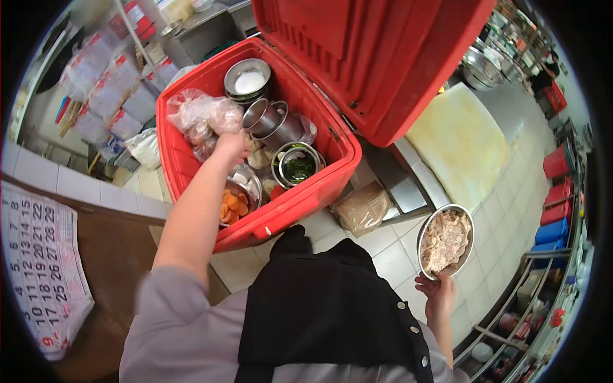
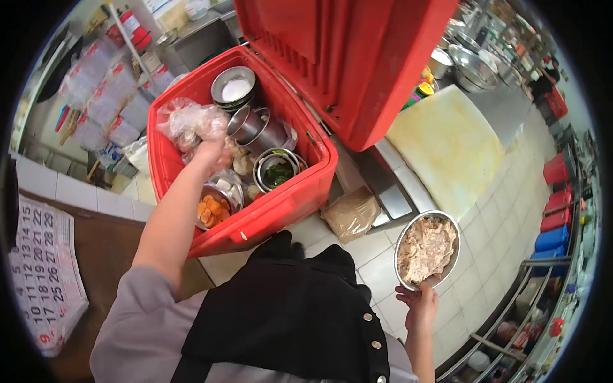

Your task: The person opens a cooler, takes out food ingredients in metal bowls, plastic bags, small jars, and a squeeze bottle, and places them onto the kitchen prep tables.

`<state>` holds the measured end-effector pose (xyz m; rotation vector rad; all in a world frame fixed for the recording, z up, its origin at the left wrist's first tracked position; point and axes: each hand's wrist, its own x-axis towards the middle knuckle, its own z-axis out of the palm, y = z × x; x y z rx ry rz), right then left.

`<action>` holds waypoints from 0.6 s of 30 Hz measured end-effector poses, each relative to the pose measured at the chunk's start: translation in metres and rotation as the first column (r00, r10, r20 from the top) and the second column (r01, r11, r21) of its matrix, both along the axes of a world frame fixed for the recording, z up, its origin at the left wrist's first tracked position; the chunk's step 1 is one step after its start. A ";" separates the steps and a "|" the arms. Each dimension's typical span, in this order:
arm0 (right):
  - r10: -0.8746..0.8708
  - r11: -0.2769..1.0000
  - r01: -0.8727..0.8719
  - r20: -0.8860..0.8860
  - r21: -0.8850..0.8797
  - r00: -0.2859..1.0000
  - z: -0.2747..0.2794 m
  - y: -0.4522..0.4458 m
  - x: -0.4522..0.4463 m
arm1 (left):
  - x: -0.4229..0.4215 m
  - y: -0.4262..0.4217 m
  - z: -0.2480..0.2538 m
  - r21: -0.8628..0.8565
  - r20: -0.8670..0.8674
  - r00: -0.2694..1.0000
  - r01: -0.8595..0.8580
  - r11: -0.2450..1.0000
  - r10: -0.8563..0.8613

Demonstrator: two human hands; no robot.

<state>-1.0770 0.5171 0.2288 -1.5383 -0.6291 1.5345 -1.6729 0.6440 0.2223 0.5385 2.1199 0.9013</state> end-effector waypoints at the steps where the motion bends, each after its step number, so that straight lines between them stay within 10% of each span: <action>1: -0.001 1.000 0.001 -0.009 0.019 1.000 -0.004 -0.001 -0.001 | -0.018 0.010 -0.034 -0.043 0.080 0.997 -0.004 0.999 0.007; 6: -0.159 0.987 0.157 -0.046 -0.044 0.986 0.013 -0.010 -0.015 | -0.049 0.073 -0.126 -0.207 0.505 0.861 0.060 0.976 0.054; 14: -0.313 0.950 0.313 -0.015 -0.005 0.950 0.020 -0.013 -0.017 | -0.024 0.117 -0.172 -0.142 0.634 0.614 -0.506 0.851 0.470; 18: -0.348 0.937 0.347 -0.044 -0.043 0.936 0.023 -0.016 -0.020 | -0.018 0.108 -0.144 -0.013 0.547 0.782 -0.348 0.937 0.298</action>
